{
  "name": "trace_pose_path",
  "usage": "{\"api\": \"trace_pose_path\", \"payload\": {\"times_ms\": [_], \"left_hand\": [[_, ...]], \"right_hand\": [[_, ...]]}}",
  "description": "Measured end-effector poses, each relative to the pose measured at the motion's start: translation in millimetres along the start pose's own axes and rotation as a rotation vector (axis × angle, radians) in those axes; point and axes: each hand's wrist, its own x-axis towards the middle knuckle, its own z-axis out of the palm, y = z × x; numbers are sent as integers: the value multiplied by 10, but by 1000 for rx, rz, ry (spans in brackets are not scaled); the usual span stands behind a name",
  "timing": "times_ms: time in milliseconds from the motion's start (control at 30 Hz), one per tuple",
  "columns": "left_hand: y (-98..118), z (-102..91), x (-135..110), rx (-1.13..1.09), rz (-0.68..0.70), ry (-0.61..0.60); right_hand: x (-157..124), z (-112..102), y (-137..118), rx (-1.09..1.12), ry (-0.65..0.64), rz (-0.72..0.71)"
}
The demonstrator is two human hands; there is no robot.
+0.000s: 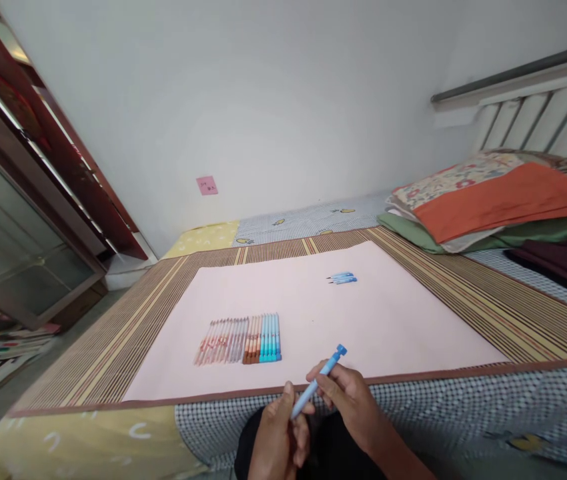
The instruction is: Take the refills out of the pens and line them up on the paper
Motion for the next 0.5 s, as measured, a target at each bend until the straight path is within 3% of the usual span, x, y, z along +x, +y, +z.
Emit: {"api": "trace_pose_path", "payload": {"times_ms": [233, 433, 500], "left_hand": [[-1, -4, -43, 78, 254, -2], [-21, -6, -28, 95, 40, -22], [-13, 0, -20, 55, 42, -45]], "right_hand": [[30, -30, 45, -7, 54, 36], [3, -50, -4, 16, 13, 6], [-2, -53, 11, 16, 20, 4]]}}
